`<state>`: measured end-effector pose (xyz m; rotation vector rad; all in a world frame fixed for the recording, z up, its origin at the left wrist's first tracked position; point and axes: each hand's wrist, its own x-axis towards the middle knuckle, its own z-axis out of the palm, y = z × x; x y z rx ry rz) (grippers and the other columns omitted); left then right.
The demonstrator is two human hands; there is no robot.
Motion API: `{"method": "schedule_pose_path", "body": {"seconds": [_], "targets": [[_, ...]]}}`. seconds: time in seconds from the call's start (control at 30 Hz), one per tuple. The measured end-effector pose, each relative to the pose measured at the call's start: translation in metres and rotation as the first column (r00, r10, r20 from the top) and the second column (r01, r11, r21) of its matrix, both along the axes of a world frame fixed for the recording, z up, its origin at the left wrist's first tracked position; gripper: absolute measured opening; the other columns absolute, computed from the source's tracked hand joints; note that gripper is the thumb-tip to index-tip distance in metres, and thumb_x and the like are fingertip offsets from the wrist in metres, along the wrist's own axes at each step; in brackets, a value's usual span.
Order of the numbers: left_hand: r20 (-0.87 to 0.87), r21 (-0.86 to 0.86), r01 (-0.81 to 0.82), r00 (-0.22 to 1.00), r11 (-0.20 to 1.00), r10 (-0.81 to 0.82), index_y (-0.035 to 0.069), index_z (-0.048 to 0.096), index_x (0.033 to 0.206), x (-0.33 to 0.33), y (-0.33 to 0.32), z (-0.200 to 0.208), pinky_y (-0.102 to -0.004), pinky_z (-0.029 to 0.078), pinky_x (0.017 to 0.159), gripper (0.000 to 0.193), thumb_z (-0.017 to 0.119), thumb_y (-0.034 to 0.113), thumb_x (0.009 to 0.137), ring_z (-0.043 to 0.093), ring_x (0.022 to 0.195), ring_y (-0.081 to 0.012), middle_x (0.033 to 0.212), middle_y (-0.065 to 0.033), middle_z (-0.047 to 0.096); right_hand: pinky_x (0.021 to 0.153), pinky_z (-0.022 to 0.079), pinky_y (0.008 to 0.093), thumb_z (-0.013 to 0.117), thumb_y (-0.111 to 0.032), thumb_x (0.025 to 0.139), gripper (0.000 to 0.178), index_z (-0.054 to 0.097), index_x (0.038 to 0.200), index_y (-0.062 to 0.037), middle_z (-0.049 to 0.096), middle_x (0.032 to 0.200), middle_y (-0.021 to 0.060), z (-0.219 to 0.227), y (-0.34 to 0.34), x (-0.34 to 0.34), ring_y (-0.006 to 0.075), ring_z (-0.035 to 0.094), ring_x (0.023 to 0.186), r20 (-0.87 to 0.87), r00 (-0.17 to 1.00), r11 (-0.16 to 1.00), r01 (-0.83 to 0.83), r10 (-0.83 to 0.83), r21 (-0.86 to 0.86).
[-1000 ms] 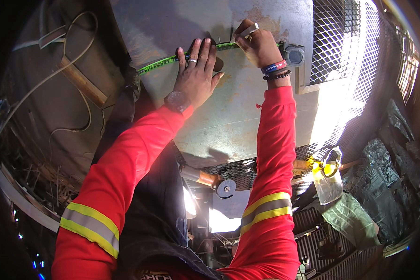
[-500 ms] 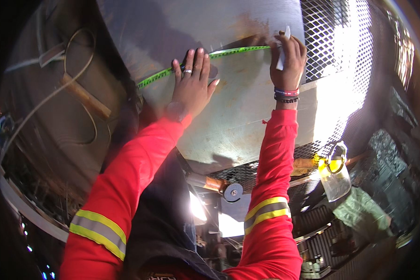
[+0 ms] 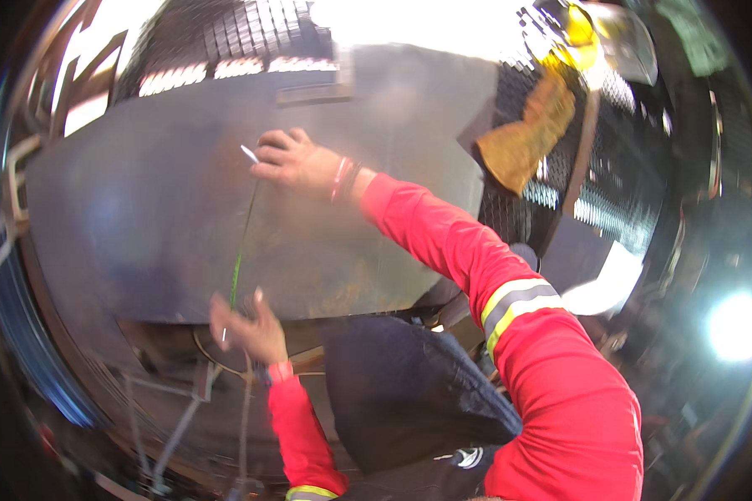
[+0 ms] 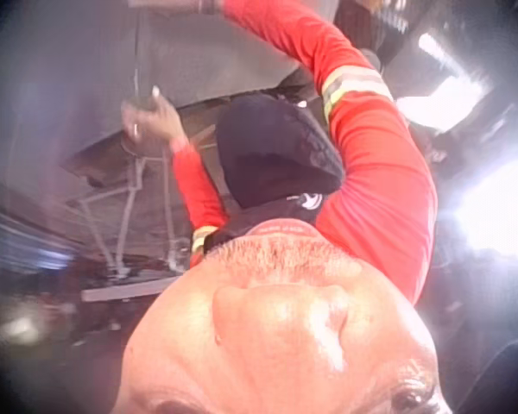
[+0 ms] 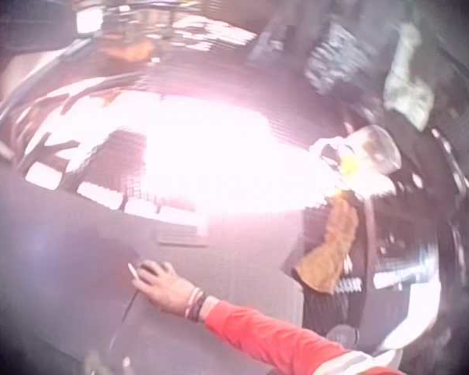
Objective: The person measures a large metal sheet using a tape measure and a straight metal bar. They mark the sheet with a white marker along the edge of the bar. The person then handles a yellow hard hat with a face shield, adjusting it near their face.
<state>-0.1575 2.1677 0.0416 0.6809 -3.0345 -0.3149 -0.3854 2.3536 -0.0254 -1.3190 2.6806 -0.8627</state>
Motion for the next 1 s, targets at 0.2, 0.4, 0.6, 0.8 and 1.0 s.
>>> {"method": "schedule_pose_path", "body": {"seconds": [0.2,0.4,0.6,0.8,1.0], "targets": [[-0.142,0.127,0.065,0.989,0.990,-0.046,-0.004,0.037,0.139,0.026,-0.013,0.089,-0.0473,0.028,0.108,0.057,0.058,0.027,0.096,0.040,0.128,-0.0370,0.138,-0.0212,0.045,0.092,0.039,0.0473,0.067,-0.007,0.072,0.040,0.054,0.110,-0.0104,0.054,0.113,0.0109,0.000,0.091,0.047,0.0322,0.045,0.119,0.178,0.632,0.625,0.774,-0.755,-0.101],[0.250,0.482,0.266,0.872,0.835,-0.422,-0.003,0.051,0.125,0.091,0.015,0.048,-0.0465,0.034,0.103,0.038,0.059,0.016,0.093,0.047,0.120,-0.0366,0.125,-0.0208,0.053,0.086,0.045,0.0477,0.072,-0.026,0.083,0.037,0.054,0.111,-0.0082,0.058,0.106,0.0178,-0.006,0.191,0.028,0.0381,0.053,0.110,0.110,0.303,0.269,0.931,-0.947,-0.247],[0.280,0.705,0.375,0.632,0.602,-0.722,-0.002,0.057,0.117,0.116,0.044,0.048,-0.0458,0.041,0.096,0.032,0.061,0.014,0.090,0.055,0.108,-0.0385,0.111,-0.0211,0.060,0.080,0.050,0.0431,0.070,-0.011,0.079,0.022,0.069,0.101,-0.0113,0.058,0.108,0.0156,0.067,0.336,0.107,0.0327,0.058,0.096,-0.261,0.151,0.214,0.948,-0.954,-0.236],[0.428,0.739,0.141,0.657,0.659,-0.621,-0.004,0.059,0.117,0.105,0.027,0.043,-0.0372,0.049,0.087,0.033,0.058,0.020,0.094,0.063,0.099,-0.0296,0.108,-0.0205,0.065,0.061,0.051,0.0354,0.059,-0.022,0.096,0.018,0.064,0.092,-0.0045,0.065,0.074,0.0154,0.154,0.387,0.289,0.0300,0.066,0.065,-0.013,-0.285,-0.267,0.914,-0.959,-0.304],[0.514,0.733,0.091,0.575,0.675,-0.637,-0.004,0.060,0.117,0.102,-0.009,0.043,-0.0333,0.050,0.085,0.032,0.055,0.019,0.096,0.065,0.093,-0.0218,0.102,-0.0159,0.068,0.037,0.034,0.0305,0.056,-0.034,0.095,0.026,0.065,0.097,-0.0094,0.067,0.083,0.0069,0.110,0.372,0.484,0.0164,0.050,0.047,0.629,-0.762,-0.899,0.371,-0.152,0.232]]}}
